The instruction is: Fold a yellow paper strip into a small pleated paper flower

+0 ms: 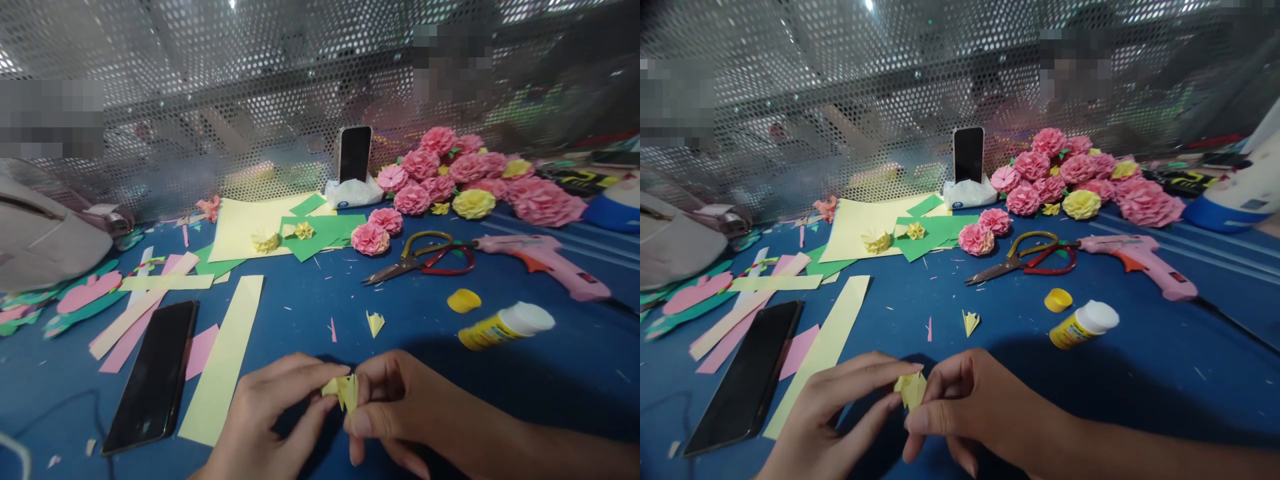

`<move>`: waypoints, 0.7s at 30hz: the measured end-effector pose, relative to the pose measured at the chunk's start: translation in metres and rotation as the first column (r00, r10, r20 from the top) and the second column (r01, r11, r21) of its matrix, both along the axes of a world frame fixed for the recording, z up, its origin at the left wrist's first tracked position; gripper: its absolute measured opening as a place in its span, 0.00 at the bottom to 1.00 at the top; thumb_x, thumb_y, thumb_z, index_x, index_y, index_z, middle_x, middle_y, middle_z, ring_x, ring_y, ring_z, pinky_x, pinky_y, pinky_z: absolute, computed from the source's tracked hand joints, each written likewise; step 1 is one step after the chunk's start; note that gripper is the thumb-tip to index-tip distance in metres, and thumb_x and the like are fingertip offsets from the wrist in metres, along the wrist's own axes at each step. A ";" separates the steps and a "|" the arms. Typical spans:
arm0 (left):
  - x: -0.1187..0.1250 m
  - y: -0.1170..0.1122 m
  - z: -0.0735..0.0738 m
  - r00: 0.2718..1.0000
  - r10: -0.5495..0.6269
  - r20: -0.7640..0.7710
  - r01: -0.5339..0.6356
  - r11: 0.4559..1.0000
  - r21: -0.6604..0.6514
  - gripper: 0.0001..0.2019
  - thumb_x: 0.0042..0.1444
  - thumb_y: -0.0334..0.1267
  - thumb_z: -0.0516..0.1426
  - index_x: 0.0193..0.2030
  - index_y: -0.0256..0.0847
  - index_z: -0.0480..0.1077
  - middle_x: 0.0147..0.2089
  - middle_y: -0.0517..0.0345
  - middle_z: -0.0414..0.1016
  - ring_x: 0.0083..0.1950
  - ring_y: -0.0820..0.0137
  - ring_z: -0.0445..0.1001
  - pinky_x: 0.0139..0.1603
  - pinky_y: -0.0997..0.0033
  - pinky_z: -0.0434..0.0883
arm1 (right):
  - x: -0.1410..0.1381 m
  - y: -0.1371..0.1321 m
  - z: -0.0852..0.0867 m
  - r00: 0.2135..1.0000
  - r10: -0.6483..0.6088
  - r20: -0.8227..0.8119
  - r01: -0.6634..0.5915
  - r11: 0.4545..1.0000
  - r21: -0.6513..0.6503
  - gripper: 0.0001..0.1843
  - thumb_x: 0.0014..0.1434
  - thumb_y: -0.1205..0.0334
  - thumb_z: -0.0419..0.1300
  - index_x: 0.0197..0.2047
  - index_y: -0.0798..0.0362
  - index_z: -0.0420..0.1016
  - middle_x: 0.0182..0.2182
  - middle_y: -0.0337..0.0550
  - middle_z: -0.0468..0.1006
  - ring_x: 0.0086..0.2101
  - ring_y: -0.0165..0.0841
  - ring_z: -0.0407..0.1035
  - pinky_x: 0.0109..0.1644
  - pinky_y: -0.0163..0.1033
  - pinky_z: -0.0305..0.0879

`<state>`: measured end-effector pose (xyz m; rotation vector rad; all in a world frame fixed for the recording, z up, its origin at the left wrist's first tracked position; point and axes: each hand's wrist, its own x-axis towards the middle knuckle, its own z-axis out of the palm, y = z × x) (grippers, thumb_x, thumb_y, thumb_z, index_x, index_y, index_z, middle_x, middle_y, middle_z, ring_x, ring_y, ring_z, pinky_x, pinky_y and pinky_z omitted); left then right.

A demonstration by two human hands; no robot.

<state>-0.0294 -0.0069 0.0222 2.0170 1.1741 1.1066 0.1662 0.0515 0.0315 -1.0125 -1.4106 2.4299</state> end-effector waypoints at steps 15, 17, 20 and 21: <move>0.002 -0.002 -0.004 0.999 0.002 0.040 -0.002 1.000 -0.016 0.16 0.58 0.23 0.57 0.51 0.40 0.76 0.38 0.52 0.80 0.37 0.71 0.79 0.37 0.78 0.76 | -0.002 0.000 0.004 0.999 0.044 0.023 -0.044 0.999 -0.003 0.17 0.49 0.52 0.69 0.29 0.59 0.74 0.27 0.41 0.79 0.15 0.18 0.55 0.19 0.28 0.47; 0.003 -0.002 -0.005 0.999 -0.005 0.046 0.005 1.000 -0.015 0.17 0.59 0.23 0.57 0.51 0.40 0.76 0.37 0.53 0.80 0.36 0.72 0.79 0.36 0.78 0.75 | -0.002 -0.001 0.006 0.997 0.055 0.050 -0.055 0.998 -0.004 0.17 0.50 0.53 0.69 0.30 0.59 0.73 0.27 0.41 0.80 0.15 0.18 0.54 0.20 0.27 0.49; 0.003 -0.003 -0.005 0.998 -0.021 0.057 0.021 1.000 -0.008 0.17 0.58 0.23 0.56 0.51 0.40 0.76 0.36 0.53 0.79 0.34 0.73 0.78 0.35 0.78 0.75 | -0.002 -0.002 0.007 0.997 0.057 0.057 -0.056 0.998 -0.010 0.15 0.50 0.54 0.68 0.31 0.59 0.74 0.27 0.40 0.79 0.16 0.18 0.55 0.20 0.27 0.51; 0.003 -0.003 -0.005 0.998 -0.016 0.060 0.017 1.000 -0.010 0.17 0.58 0.23 0.56 0.51 0.40 0.76 0.36 0.53 0.79 0.33 0.73 0.77 0.34 0.78 0.75 | -0.002 -0.002 0.006 0.997 0.058 0.054 -0.058 0.998 -0.010 0.15 0.51 0.54 0.68 0.31 0.59 0.74 0.28 0.40 0.79 0.16 0.18 0.55 0.20 0.26 0.51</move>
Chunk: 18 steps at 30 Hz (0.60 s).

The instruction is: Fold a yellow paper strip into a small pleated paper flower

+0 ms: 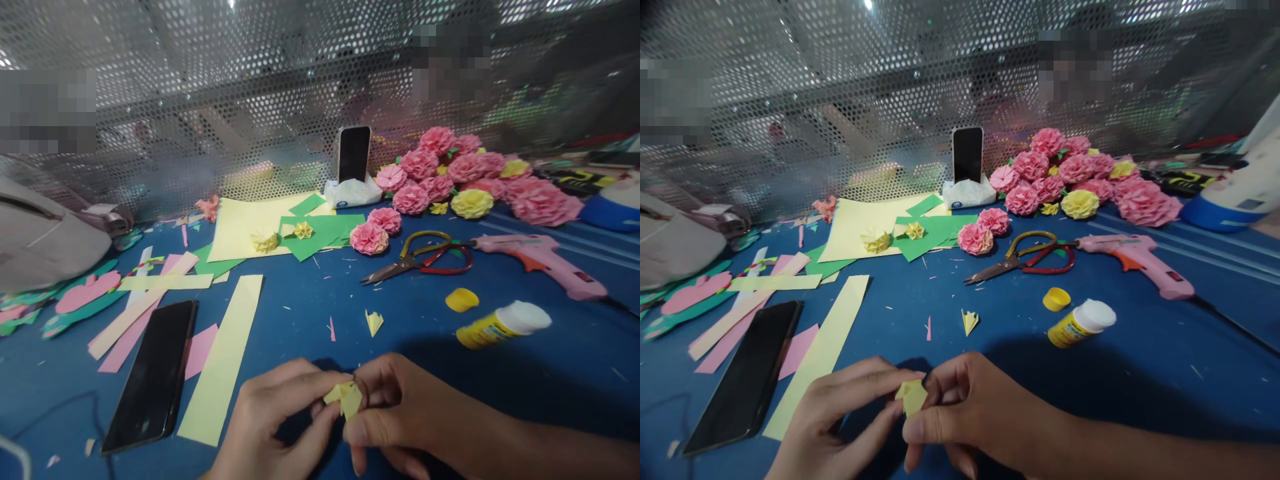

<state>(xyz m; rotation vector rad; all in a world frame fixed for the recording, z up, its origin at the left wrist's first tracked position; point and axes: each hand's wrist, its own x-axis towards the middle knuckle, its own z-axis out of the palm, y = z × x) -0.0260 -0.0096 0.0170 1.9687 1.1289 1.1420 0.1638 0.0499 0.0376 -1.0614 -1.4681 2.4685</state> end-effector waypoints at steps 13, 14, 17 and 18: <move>0.005 0.008 -0.006 0.929 0.179 0.323 0.093 0.733 -0.674 0.18 0.57 0.48 0.60 0.40 0.33 0.79 0.29 0.52 0.76 0.23 0.78 0.64 0.26 0.78 0.65 | 0.014 0.032 0.007 0.999 -0.025 0.036 -0.011 0.658 0.753 0.16 0.56 0.52 0.67 0.43 0.52 0.75 0.33 0.39 0.77 0.28 0.26 0.66 0.29 0.29 0.60; 0.006 0.009 -0.006 0.916 0.172 0.361 0.141 0.705 -0.695 0.19 0.56 0.49 0.61 0.40 0.32 0.79 0.29 0.52 0.76 0.23 0.78 0.64 0.26 0.78 0.66 | 0.014 0.033 0.008 1.000 -0.006 0.005 0.000 0.613 0.790 0.16 0.57 0.52 0.66 0.45 0.52 0.76 0.37 0.41 0.77 0.30 0.27 0.67 0.31 0.30 0.62; 0.008 0.009 -0.003 0.896 0.148 0.420 0.236 0.642 -0.730 0.18 0.56 0.50 0.61 0.33 0.33 0.78 0.28 0.55 0.75 0.21 0.80 0.63 0.26 0.78 0.67 | 0.013 0.036 0.008 0.991 0.130 -0.040 -0.032 0.512 0.858 0.12 0.60 0.53 0.64 0.43 0.50 0.79 0.39 0.42 0.76 0.36 0.30 0.70 0.42 0.33 0.64; 0.008 0.009 -0.002 0.893 0.149 0.425 0.247 0.627 -0.739 0.18 0.56 0.50 0.61 0.31 0.33 0.77 0.26 0.56 0.73 0.21 0.80 0.63 0.26 0.78 0.67 | 0.013 0.037 0.008 0.984 0.173 -0.046 -0.048 0.502 0.864 0.11 0.61 0.54 0.63 0.43 0.50 0.80 0.40 0.42 0.76 0.38 0.31 0.70 0.44 0.33 0.64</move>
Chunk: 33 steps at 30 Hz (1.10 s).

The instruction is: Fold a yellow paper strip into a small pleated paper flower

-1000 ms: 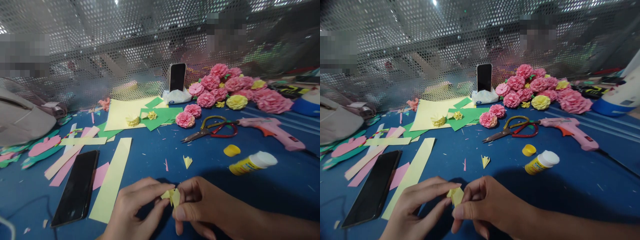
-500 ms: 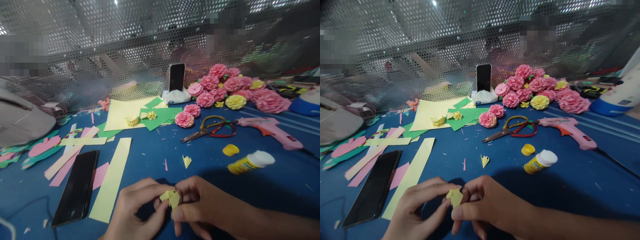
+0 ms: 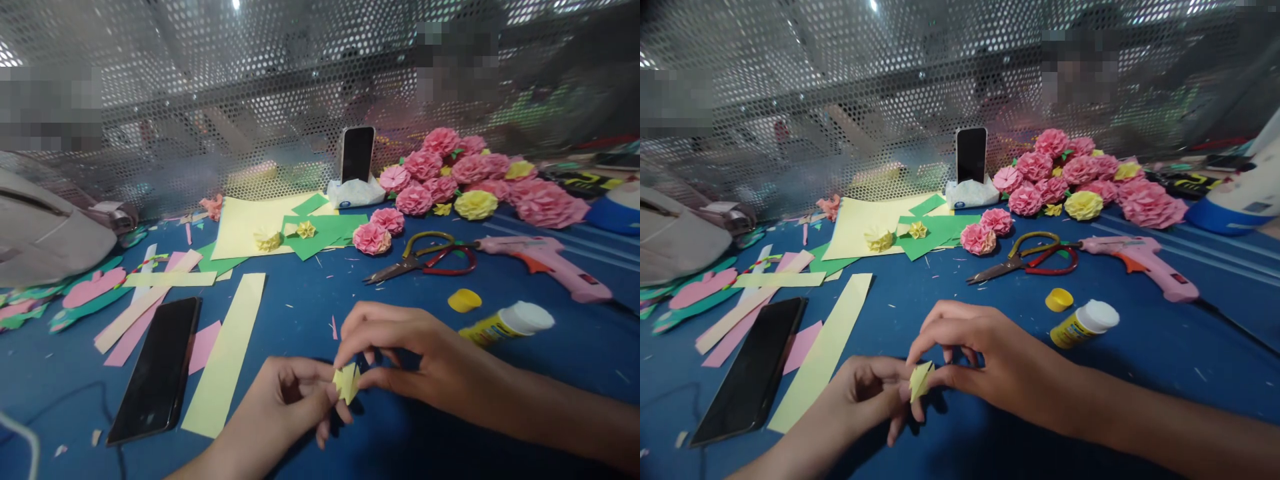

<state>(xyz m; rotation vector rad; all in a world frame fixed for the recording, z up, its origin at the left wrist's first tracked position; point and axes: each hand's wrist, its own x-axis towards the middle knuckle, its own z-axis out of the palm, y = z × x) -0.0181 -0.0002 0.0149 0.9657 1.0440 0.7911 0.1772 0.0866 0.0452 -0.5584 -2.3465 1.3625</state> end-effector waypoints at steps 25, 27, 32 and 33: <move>-0.002 0.000 0.001 0.996 -0.048 0.073 0.059 0.986 -0.156 0.22 0.52 0.53 0.62 0.34 0.30 0.77 0.25 0.58 0.70 0.20 0.81 0.61 0.24 0.78 0.61 | 0.000 0.006 -0.002 0.979 0.196 0.063 -0.199 0.979 0.048 0.08 0.66 0.60 0.57 0.39 0.51 0.78 0.36 0.41 0.79 0.39 0.29 0.72 0.43 0.31 0.63; -0.002 0.001 0.001 0.996 -0.055 0.068 0.065 0.984 -0.164 0.21 0.52 0.52 0.62 0.33 0.30 0.76 0.25 0.58 0.70 0.20 0.81 0.61 0.24 0.79 0.60 | 0.000 0.006 -0.002 0.980 0.189 0.067 -0.192 0.980 0.041 0.08 0.66 0.60 0.58 0.39 0.51 0.78 0.36 0.40 0.79 0.39 0.28 0.73 0.44 0.30 0.64; -0.002 0.001 0.002 0.997 -0.066 0.048 0.073 0.982 -0.177 0.19 0.53 0.50 0.62 0.30 0.31 0.76 0.24 0.58 0.70 0.19 0.81 0.61 0.23 0.79 0.59 | 0.001 0.006 -0.004 0.980 0.184 0.075 -0.189 0.980 0.061 0.08 0.65 0.60 0.59 0.39 0.52 0.79 0.35 0.39 0.80 0.38 0.27 0.74 0.45 0.29 0.63; -0.002 0.001 0.002 0.997 -0.067 0.048 0.074 0.982 -0.175 0.19 0.53 0.50 0.62 0.30 0.31 0.76 0.25 0.58 0.70 0.19 0.81 0.61 0.23 0.79 0.59 | 0.001 0.007 -0.004 0.981 0.185 0.064 -0.190 0.979 0.072 0.08 0.65 0.61 0.59 0.39 0.52 0.79 0.35 0.39 0.80 0.38 0.27 0.74 0.45 0.29 0.63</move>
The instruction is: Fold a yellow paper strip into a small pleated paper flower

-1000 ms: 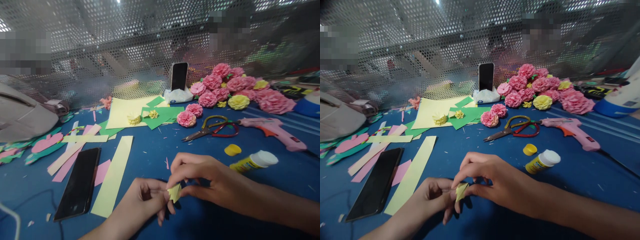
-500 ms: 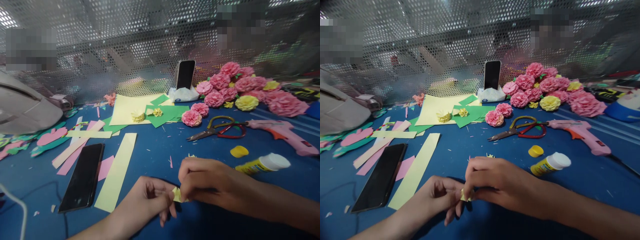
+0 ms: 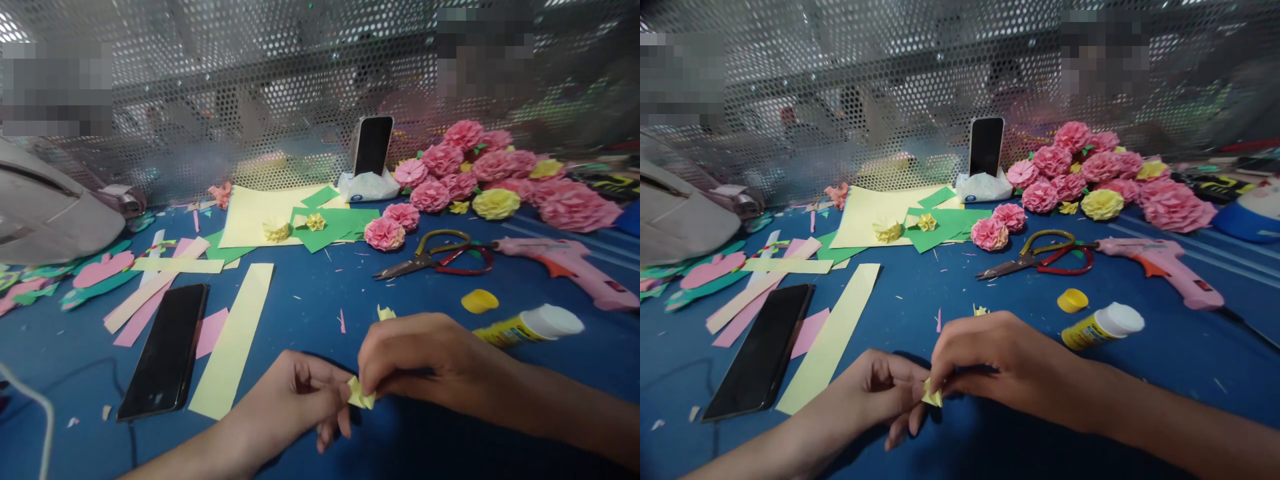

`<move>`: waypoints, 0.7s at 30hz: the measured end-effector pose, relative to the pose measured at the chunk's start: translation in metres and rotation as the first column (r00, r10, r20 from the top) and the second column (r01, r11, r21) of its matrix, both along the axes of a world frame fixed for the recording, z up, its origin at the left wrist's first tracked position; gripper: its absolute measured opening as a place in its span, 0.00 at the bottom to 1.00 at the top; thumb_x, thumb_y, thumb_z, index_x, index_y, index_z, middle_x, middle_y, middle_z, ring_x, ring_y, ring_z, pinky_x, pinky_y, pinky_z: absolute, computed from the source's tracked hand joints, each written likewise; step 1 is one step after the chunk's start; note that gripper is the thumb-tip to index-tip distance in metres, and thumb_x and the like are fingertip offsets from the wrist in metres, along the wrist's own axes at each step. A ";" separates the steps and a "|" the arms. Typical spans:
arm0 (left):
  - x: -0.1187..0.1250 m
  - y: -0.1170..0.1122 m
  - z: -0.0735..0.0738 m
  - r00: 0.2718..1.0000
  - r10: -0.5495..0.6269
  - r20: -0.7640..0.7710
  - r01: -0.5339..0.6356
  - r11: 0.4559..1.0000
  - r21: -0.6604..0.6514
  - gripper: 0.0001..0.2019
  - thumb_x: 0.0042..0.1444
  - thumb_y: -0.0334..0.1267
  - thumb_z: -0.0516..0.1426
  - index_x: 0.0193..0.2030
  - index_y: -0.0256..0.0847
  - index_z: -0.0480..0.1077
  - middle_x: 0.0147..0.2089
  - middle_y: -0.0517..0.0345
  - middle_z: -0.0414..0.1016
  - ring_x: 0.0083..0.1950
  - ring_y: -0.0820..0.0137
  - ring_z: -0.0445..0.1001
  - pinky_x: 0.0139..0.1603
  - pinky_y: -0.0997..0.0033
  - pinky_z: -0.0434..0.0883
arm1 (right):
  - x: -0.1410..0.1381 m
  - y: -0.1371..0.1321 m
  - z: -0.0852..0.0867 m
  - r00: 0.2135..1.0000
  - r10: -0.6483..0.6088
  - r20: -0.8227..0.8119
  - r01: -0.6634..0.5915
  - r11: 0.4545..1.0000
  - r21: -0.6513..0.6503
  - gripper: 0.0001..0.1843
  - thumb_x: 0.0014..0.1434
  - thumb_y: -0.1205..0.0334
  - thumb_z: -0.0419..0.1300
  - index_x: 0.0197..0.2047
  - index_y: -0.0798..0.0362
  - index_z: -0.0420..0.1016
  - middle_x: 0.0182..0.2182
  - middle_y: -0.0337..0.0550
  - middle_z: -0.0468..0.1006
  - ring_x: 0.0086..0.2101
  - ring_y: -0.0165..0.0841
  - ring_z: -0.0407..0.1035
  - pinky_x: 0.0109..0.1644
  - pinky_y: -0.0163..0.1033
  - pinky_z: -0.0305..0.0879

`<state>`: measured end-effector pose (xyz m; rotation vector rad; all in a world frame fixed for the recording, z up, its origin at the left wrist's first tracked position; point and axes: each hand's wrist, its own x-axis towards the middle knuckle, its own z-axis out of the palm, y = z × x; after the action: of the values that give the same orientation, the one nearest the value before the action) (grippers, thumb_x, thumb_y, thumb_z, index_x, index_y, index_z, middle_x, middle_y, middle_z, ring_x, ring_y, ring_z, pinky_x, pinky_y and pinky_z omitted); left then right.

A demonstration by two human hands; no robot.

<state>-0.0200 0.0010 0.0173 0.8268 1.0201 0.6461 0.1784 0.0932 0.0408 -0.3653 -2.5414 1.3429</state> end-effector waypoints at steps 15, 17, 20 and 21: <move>-0.001 -0.001 -0.006 1.000 -0.007 0.016 0.007 1.000 0.025 0.21 0.54 0.51 0.62 0.39 0.31 0.81 0.27 0.54 0.73 0.22 0.81 0.63 0.24 0.80 0.63 | 0.003 0.002 0.004 0.998 0.058 -0.034 -0.056 0.997 0.055 0.07 0.65 0.64 0.59 0.38 0.54 0.79 0.35 0.40 0.79 0.38 0.25 0.72 0.45 0.28 0.62; -0.001 -0.001 -0.006 1.000 -0.011 0.021 0.011 1.000 0.023 0.20 0.55 0.51 0.62 0.39 0.31 0.81 0.27 0.54 0.73 0.22 0.80 0.63 0.24 0.80 0.63 | 0.003 0.003 0.005 0.997 0.068 -0.032 -0.066 0.996 0.062 0.07 0.65 0.65 0.59 0.38 0.54 0.78 0.34 0.40 0.79 0.38 0.25 0.71 0.45 0.28 0.62; -0.002 -0.002 -0.005 0.999 -0.027 0.034 0.026 0.999 0.020 0.19 0.56 0.49 0.61 0.41 0.32 0.81 0.28 0.54 0.73 0.22 0.81 0.63 0.24 0.80 0.63 | 0.003 0.003 0.006 0.996 0.078 -0.031 -0.075 0.993 0.087 0.06 0.65 0.65 0.59 0.37 0.54 0.78 0.34 0.39 0.79 0.39 0.25 0.71 0.47 0.29 0.61; -0.002 -0.002 -0.005 0.999 -0.031 0.038 0.030 0.999 0.019 0.19 0.56 0.49 0.61 0.41 0.32 0.81 0.28 0.53 0.73 0.22 0.81 0.63 0.25 0.80 0.63 | 0.003 0.003 0.007 0.996 0.085 -0.028 -0.082 0.992 0.093 0.06 0.65 0.65 0.59 0.37 0.54 0.78 0.34 0.39 0.78 0.39 0.25 0.71 0.48 0.29 0.61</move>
<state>-0.0222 -0.0007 0.0122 0.8413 0.9668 0.6439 0.1813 0.0959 0.0478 -0.2208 -2.6066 1.2441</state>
